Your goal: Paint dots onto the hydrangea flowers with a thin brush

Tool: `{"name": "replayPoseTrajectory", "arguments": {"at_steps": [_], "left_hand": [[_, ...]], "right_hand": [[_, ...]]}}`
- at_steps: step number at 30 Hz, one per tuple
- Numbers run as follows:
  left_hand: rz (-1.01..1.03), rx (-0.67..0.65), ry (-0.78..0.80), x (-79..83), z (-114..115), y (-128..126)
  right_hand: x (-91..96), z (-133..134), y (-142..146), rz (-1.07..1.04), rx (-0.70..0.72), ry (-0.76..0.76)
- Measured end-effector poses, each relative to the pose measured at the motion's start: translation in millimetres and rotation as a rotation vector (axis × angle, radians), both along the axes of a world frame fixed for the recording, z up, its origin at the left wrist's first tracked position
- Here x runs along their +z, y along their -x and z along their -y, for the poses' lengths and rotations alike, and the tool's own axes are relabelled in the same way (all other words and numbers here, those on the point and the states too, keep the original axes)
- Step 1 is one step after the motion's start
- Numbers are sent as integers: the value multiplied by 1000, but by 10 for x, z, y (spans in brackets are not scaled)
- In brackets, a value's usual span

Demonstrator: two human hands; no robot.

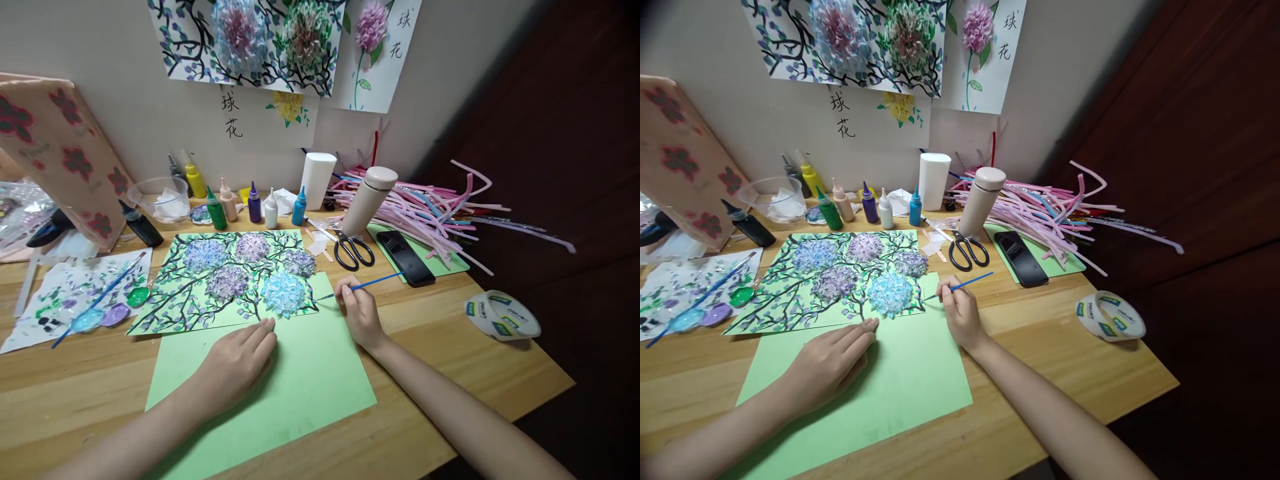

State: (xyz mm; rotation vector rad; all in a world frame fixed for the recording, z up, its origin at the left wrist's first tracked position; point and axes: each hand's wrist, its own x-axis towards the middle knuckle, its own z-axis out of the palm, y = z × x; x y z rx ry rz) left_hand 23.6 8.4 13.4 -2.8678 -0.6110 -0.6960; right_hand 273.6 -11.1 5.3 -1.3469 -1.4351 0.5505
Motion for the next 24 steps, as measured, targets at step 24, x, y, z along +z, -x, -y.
{"name": "replayPoseTrajectory", "arguments": {"at_steps": [24], "left_hand": [[-29, 4, 23, 0, 21, -5]], "right_hand": [[26, 33, 5, 111, 3, -26]]}}
